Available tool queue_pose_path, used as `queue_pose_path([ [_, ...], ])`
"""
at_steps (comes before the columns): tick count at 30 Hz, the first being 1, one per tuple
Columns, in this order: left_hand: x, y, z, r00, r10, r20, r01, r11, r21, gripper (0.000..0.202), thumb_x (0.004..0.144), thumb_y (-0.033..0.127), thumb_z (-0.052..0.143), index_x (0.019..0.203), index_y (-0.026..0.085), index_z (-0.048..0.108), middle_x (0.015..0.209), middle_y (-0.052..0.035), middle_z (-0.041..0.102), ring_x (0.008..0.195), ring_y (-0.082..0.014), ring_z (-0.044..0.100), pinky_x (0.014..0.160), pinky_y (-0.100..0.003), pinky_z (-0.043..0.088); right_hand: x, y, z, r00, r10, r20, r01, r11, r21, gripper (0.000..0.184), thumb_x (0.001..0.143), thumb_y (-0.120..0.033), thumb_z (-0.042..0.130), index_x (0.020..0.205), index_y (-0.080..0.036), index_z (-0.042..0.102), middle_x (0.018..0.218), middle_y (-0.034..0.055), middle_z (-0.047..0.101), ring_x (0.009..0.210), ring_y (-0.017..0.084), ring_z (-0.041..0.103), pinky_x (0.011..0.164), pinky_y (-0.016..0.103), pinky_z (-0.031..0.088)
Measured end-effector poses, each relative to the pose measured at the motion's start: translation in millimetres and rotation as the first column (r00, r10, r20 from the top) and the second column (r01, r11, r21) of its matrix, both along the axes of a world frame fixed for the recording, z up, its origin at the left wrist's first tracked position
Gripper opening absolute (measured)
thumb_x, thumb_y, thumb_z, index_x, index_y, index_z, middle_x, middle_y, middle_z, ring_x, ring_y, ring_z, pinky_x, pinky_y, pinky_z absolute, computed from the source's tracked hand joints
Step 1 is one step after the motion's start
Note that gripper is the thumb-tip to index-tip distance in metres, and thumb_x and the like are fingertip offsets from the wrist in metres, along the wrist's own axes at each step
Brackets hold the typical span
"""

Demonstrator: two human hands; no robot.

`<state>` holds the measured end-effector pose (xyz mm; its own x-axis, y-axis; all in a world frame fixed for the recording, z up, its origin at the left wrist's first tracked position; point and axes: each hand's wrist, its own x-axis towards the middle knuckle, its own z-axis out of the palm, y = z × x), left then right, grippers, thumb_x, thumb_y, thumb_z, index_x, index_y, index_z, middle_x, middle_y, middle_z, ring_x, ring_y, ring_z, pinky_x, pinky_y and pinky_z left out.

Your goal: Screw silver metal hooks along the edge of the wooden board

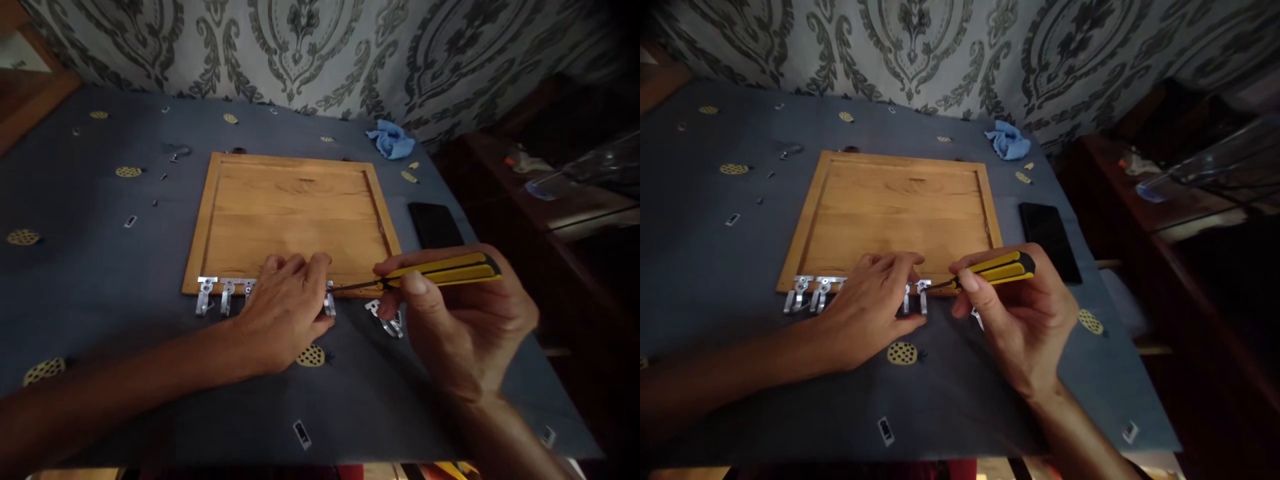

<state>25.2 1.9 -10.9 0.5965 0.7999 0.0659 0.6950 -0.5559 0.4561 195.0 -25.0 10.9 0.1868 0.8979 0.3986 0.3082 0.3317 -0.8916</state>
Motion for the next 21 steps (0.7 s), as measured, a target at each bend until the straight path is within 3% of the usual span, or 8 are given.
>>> queue_pose_path([
  [3,0.1,-0.1,0.4,1.0,-0.003,0.001,0.003,1.0,0.003,0.048,0.079,0.031,0.075,0.113,0.015,0.045,0.107,-0.0089,0.067,0.105,-0.0287,0.06,0.089,-0.042,0.041,1.2,0.9,-1.9,0.999,-0.015,-0.029,0.015,1.0,-0.021,0.008,0.085,-0.029,0.07,0.09,-0.025,0.066,0.086,-0.001,0.07,0.045,0.008,0.058,0.042,0.027,0.049],
  [8,-0.8,-1.0,-0.5,1.0,-0.007,0.003,0.007,1.0,0.011,0.048,0.079,0.032,0.075,0.113,0.015,0.045,0.106,-0.0085,0.067,0.102,-0.0291,0.061,0.087,-0.043,0.041,8.4,-2.6,4.2,0.996,0.088,-0.024,-0.09,0.988,-0.127,0.027,0.09,-0.035,0.063,0.116,-0.029,0.066,0.094,0.001,0.072,0.054,0.01,0.064,0.056,0.029,0.055],
  [10,-1.0,-1.2,-1.0,1.0,-0.009,0.008,0.009,1.0,0.015,0.048,0.08,0.032,0.074,0.114,0.015,0.045,0.106,-0.0086,0.067,0.103,-0.029,0.061,0.088,-0.043,0.041,9.8,-3.8,6.8,0.995,0.103,-0.013,-0.104,0.984,-0.147,0.024,0.091,-0.033,0.062,0.114,-0.029,0.069,0.096,0.0017,0.072,0.056,0.011,0.065,0.058,0.03,0.056],
  [16,-0.3,-0.6,0.5,1.0,0.002,-0.001,-0.002,1.0,-0.001,0.046,0.08,0.031,0.073,0.113,0.016,0.045,0.108,-0.0091,0.067,0.105,-0.0286,0.06,0.089,-0.042,0.041,5.7,0.1,9.7,0.997,0.072,-0.001,-0.072,0.994,-0.077,0.006,0.08,-0.027,0.075,0.082,-0.024,0.07,0.091,0.0016,0.072,0.044,0.008,0.057,0.041,0.027,0.05],
  [18,-0.2,-0.5,1.6,1.0,0.003,-0.005,-0.003,1.0,-0.013,0.045,0.08,0.031,0.073,0.111,0.016,0.045,0.107,-0.0094,0.067,0.106,-0.0289,0.06,0.09,-0.043,0.041,5.3,0.6,10.5,0.995,0.097,-0.021,-0.098,0.992,-0.08,0.008,0.079,-0.027,0.076,0.084,-0.025,0.069,0.089,0.0006,0.073,0.045,0.009,0.059,0.043,0.026,0.052],
  [21,-0.3,-0.5,2.6,1.0,-0.002,-0.005,0.002,1.0,-0.026,0.045,0.08,0.031,0.073,0.112,0.016,0.045,0.108,-0.0102,0.067,0.108,-0.0296,0.06,0.091,-0.043,0.041,8.2,-1.6,12.4,0.986,0.156,-0.059,-0.161,0.98,-0.113,0.022,0.083,-0.031,0.072,0.105,-0.028,0.069,0.091,0.0008,0.073,0.053,0.012,0.064,0.052,0.029,0.056],
])
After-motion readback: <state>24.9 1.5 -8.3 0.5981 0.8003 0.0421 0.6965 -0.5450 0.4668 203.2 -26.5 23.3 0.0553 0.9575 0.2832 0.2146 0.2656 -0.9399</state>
